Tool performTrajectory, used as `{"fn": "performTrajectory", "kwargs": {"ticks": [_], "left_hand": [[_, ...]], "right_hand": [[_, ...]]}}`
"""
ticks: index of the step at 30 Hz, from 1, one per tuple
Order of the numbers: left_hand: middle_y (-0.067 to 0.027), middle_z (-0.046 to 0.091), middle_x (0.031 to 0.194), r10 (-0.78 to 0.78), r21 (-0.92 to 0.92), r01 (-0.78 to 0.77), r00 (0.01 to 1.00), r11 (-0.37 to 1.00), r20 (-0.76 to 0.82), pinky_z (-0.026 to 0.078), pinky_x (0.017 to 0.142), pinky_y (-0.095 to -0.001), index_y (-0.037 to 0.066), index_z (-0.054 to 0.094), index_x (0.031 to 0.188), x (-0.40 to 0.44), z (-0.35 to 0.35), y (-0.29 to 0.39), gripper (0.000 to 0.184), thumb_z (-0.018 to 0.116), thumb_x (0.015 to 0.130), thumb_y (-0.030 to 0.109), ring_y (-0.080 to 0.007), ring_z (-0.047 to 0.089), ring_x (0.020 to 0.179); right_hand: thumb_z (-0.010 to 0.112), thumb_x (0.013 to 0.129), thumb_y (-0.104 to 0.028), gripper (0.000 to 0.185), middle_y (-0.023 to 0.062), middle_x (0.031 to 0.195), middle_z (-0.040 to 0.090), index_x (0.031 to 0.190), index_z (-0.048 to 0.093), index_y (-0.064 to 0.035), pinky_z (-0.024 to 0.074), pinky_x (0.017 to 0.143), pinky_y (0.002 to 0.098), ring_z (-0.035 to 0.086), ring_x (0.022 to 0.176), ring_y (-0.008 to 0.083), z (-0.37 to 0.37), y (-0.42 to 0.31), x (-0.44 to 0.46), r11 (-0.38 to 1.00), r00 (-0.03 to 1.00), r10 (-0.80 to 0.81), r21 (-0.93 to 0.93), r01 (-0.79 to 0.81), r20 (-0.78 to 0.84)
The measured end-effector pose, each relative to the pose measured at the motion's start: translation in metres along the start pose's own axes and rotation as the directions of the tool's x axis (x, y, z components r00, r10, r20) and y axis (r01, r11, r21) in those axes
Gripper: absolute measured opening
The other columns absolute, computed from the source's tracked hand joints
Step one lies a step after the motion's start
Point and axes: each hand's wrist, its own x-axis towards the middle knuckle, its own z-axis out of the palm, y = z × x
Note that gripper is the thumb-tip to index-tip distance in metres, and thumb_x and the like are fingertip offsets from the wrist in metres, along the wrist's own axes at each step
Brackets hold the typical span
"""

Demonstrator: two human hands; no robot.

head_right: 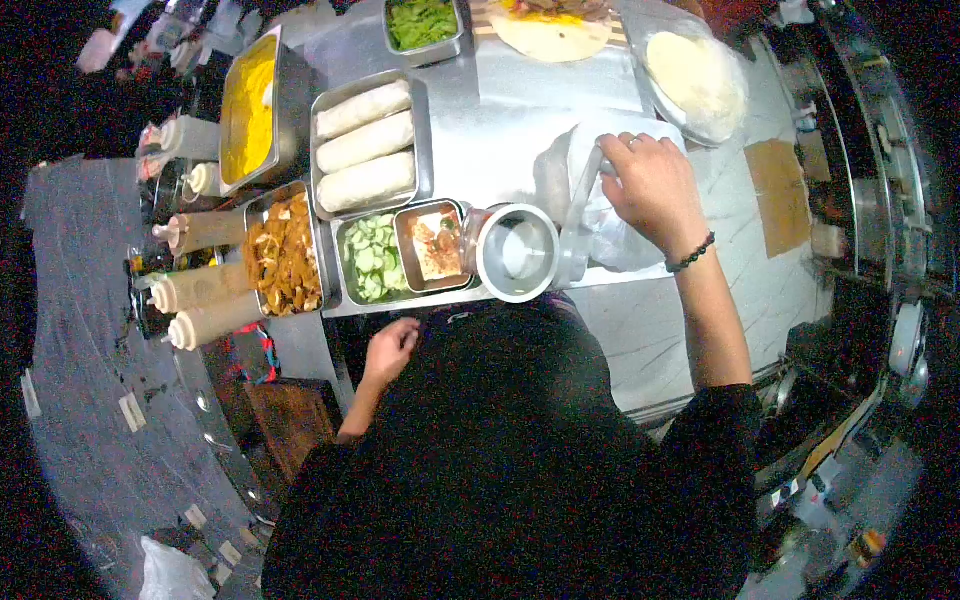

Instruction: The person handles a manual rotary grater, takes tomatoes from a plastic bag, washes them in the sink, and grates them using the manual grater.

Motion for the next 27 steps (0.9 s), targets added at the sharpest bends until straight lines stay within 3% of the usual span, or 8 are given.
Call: {"fn": "performTrajectory", "kwargs": {"ticks": [3,7,11,14,19,21,23,27], "left_hand": [[-0.0131,0.065,0.090,0.219,-0.137,-0.244,0.960,0.960,-0.172,0.049,0.075,-0.0384,0.004,0.061,0.102,0.011,-0.040,0.074,0.025,0.066,0.080,0.015,-0.0304,0.062,0.086],[-0.0132,0.057,0.117,0.510,-0.049,-0.540,0.818,0.840,-0.266,0.042,0.093,-0.0405,0.004,0.055,0.117,0.047,-0.069,0.138,0.062,0.080,0.066,0.028,-0.0317,0.053,0.111],[-0.0125,0.046,0.132,0.668,-0.015,-0.679,0.725,0.734,-0.165,0.033,0.102,-0.0449,0.008,0.043,0.131,0.089,-0.074,0.168,0.092,0.083,0.053,0.038,-0.0325,0.042,0.123],[-0.0119,0.047,0.130,0.723,-0.028,-0.732,0.678,0.681,-0.133,0.032,0.102,-0.0426,0.010,0.042,0.133,0.109,-0.062,0.172,0.086,0.078,0.056,0.023,-0.0296,0.042,0.123],[-0.0117,0.055,0.119,0.741,0.025,-0.741,0.667,0.671,-0.078,0.036,0.092,-0.0389,0.010,0.048,0.127,0.118,-0.054,0.169,0.063,0.062,0.066,0.007,-0.0251,0.050,0.114],[-0.0098,0.057,0.113,0.756,0.001,-0.770,0.626,0.638,-0.191,0.037,0.087,-0.0375,0.009,0.048,0.126,0.121,-0.049,0.165,0.061,0.063,0.067,0.007,-0.0244,0.052,0.109],[-0.0044,0.058,0.109,0.766,0.057,-0.775,0.607,0.630,-0.210,0.039,0.082,-0.0414,0.009,0.052,0.117,0.120,-0.048,0.165,0.074,0.082,0.055,0.037,-0.0226,0.053,0.107],[-0.0034,0.058,0.110,0.756,-0.056,-0.791,0.601,0.609,-0.260,0.037,0.083,-0.0396,0.011,0.053,0.115,0.119,-0.049,0.162,0.072,0.082,0.055,0.039,-0.0217,0.053,0.107]], "right_hand": [[0.064,0.071,-0.012,0.038,0.0078,0.086,0.061,0.108,0.057,-0.0086,0.0422,0.079,0.0381,0.057,0.084,0.0283,0.027,0.017,-0.003,0.997,0.994,-0.037,-0.064,0.044,0.105],[0.061,0.070,-0.011,0.049,0.0129,0.099,0.060,0.118,0.054,-0.0062,0.0410,0.086,0.0396,0.054,0.098,0.0298,0.037,0.018,-0.006,0.997,0.949,-0.013,0.074,-0.011,0.314],[0.067,0.071,-0.015,0.053,0.0155,0.108,0.059,0.122,0.053,-0.0068,0.0437,0.087,0.0413,0.056,0.101,0.0327,0.009,-0.020,-0.005,0.891,0.998,0.003,0.452,-0.031,0.064],[0.074,0.068,-0.027,0.066,0.0168,0.114,0.056,0.127,0.049,-0.0078,0.0462,0.085,0.0410,0.056,0.101,0.0345,-0.030,-0.071,-0.007,0.873,0.991,-0.051,0.487,-0.016,0.125],[0.080,0.056,-0.035,0.088,0.0169,0.114,0.053,0.132,0.043,-0.0110,0.0485,0.080,0.0405,0.057,0.097,0.0346,-0.028,-0.107,-0.002,0.964,0.944,-0.254,0.138,0.228,0.213],[0.079,0.056,-0.033,0.082,0.0157,0.111,0.054,0.128,0.046,-0.0109,0.0496,0.077,0.0397,0.058,0.094,0.0333,-0.025,-0.107,0.001,0.963,0.940,-0.242,0.179,0.201,0.243],[0.079,0.056,-0.033,0.077,0.0155,0.111,0.054,0.122,0.048,-0.0101,0.0503,0.074,0.0395,0.059,0.093,0.0328,-0.021,-0.105,-0.001,0.954,0.952,-0.244,0.223,0.202,0.182],[0.079,0.056,-0.032,0.074,0.0145,0.113,0.052,0.120,0.049,-0.0091,0.0503,0.077,0.0399,0.058,0.096,0.0335,-0.025,-0.102,0.000,0.938,0.960,-0.251,0.274,0.211,0.121]]}}
